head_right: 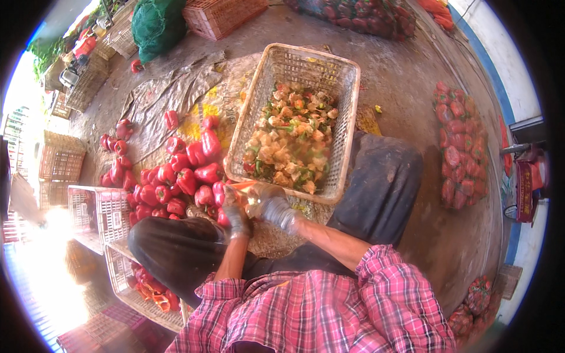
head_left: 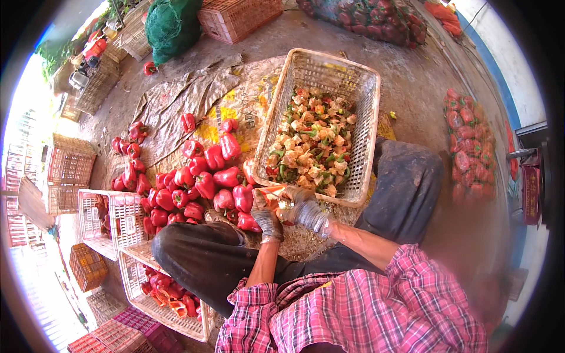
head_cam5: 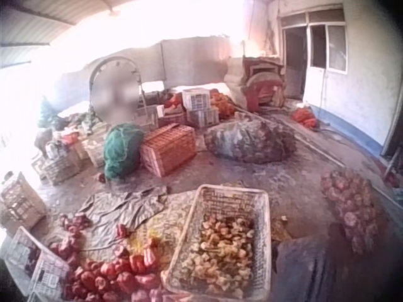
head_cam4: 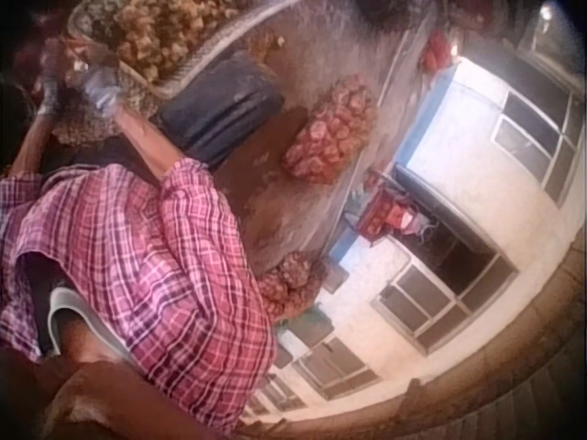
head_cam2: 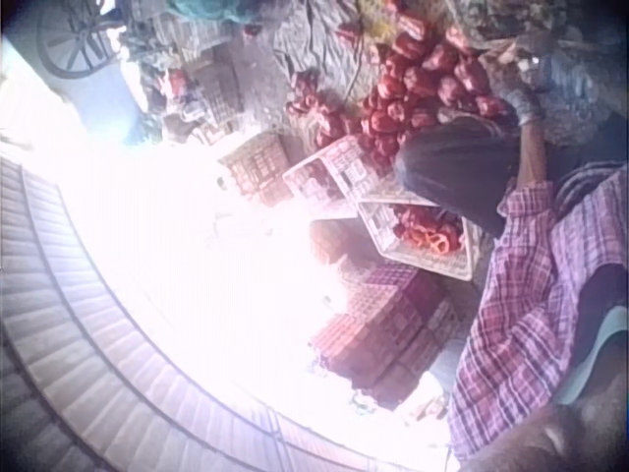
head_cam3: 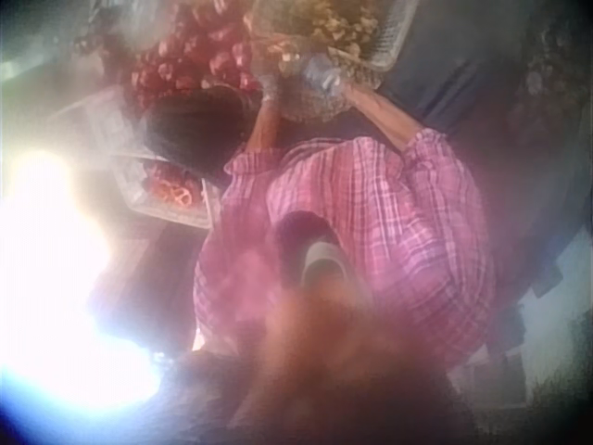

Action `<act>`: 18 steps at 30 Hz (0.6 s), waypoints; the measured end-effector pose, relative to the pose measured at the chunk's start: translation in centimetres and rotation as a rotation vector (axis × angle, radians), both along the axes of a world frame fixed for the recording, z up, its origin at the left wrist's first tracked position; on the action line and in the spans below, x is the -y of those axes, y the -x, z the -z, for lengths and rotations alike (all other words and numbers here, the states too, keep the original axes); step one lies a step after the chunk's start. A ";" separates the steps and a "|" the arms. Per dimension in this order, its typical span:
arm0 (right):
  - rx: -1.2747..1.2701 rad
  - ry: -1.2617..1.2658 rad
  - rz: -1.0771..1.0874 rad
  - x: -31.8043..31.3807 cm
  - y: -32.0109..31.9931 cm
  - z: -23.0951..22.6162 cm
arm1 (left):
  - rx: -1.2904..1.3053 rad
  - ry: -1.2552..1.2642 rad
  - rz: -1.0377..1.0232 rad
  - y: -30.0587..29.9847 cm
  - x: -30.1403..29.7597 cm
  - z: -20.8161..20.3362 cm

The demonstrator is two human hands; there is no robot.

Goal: The person cores red bell peppers using a knife, placing the waste in a basket and the processed peppers into a plastic crate.

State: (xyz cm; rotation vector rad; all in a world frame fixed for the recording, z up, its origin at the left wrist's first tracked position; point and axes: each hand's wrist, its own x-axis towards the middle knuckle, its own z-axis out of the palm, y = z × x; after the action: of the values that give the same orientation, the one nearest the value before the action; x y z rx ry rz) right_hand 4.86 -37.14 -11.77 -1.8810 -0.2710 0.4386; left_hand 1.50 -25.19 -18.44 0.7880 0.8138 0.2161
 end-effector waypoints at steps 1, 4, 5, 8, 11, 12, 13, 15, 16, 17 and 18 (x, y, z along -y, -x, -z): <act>-0.019 -0.040 0.017 0.2 0.0 -0.4 | -0.012 -0.116 -0.013 -0.2 0.2 0.0; -0.183 -0.043 -0.020 0.9 -1.2 0.5 | 0.111 0.031 0.116 0.3 1.0 -0.4; -0.210 -0.094 0.009 1.2 -1.4 1.0 | 0.157 0.108 0.101 0.3 1.8 -1.3; -0.081 -0.096 0.032 2.3 -2.8 2.7 | 0.064 0.300 0.309 1.0 3.2 -3.2; 0.139 0.041 -0.288 4.3 -3.7 2.7 | 0.104 0.265 0.257 0.5 3.1 -2.6; 0.303 0.154 -0.391 4.4 -3.8 3.0 | 0.113 0.274 0.215 0.4 2.8 -1.8; -0.016 0.306 -0.410 4.1 -3.4 -0.1 | 0.135 0.226 0.246 0.6 2.8 -1.3; 0.139 0.244 -0.247 3.7 -2.3 2.1 | 0.145 0.299 0.237 1.1 2.9 -0.3; 0.142 0.209 -0.199 3.7 -2.0 2.2 | 0.146 0.335 0.243 1.1 3.0 -0.3; 0.145 0.172 -0.154 3.6 -1.8 2.2 | 0.154 0.322 0.259 1.2 3.1 -0.2; 0.173 0.203 -0.166 3.4 -1.8 2.4 | 0.161 0.309 0.276 1.3 3.0 -0.2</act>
State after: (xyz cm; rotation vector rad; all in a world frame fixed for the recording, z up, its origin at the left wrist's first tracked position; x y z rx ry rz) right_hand 6.68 -40.50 -14.12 -2.1079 -0.5172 0.4280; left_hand 0.23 -28.18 -18.25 0.5742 0.5610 -0.0906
